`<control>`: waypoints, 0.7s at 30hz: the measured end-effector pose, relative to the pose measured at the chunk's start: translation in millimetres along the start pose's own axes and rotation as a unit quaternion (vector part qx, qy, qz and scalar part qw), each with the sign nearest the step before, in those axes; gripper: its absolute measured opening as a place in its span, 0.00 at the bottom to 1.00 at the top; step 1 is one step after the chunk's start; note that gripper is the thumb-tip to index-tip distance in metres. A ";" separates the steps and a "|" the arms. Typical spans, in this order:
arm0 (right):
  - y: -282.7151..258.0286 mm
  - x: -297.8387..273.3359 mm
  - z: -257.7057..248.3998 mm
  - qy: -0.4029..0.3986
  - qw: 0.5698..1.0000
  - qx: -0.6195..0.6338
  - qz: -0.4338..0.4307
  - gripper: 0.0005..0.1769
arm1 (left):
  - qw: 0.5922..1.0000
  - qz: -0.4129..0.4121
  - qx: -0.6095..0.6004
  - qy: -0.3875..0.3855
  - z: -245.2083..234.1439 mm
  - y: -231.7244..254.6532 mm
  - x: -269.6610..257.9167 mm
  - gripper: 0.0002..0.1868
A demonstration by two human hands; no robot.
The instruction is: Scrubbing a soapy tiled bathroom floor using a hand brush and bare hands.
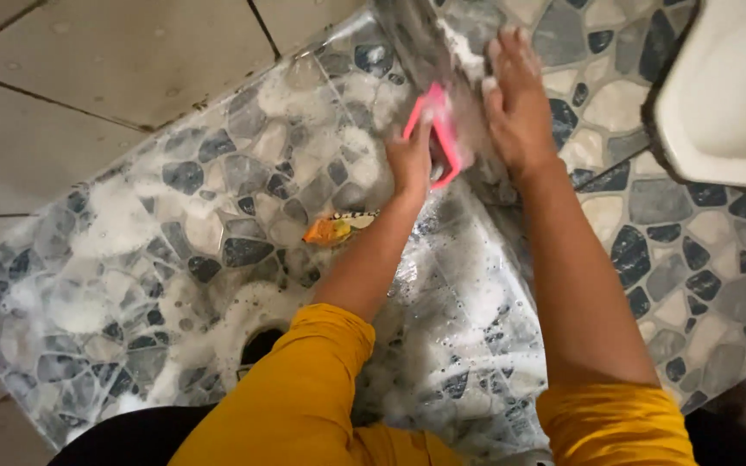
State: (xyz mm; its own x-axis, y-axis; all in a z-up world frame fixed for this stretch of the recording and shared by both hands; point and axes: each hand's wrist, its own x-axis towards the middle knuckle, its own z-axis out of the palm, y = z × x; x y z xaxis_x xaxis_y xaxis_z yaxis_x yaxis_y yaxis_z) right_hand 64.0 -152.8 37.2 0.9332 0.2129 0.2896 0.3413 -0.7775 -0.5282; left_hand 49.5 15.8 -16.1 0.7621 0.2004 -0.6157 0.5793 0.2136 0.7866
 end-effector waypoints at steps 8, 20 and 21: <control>-16.0 -93.2 -40.0 -0.028 0.997 0.005 0.074 0.36 | 0.998 -0.005 -0.063 -0.005 12.0 -35.5 -82.0 0.27; -31.9 -119.6 -47.0 0.028 0.992 -0.006 0.127 0.32 | 1.000 -0.016 -0.014 -0.003 15.1 -55.4 -129.3 0.28; -20.1 -125.1 -41.5 0.045 0.995 -0.012 0.085 0.32 | 1.000 -0.023 -0.003 -0.021 15.0 -43.1 -152.8 0.44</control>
State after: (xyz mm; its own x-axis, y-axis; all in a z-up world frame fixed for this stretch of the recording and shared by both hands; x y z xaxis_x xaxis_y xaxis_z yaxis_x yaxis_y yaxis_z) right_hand -64.3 -188.3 44.7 0.9631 0.0233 0.2683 0.1746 -0.8124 -0.5563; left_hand -87.6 -38.3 44.7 0.7457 0.1499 -0.6492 0.6133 0.2267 0.7567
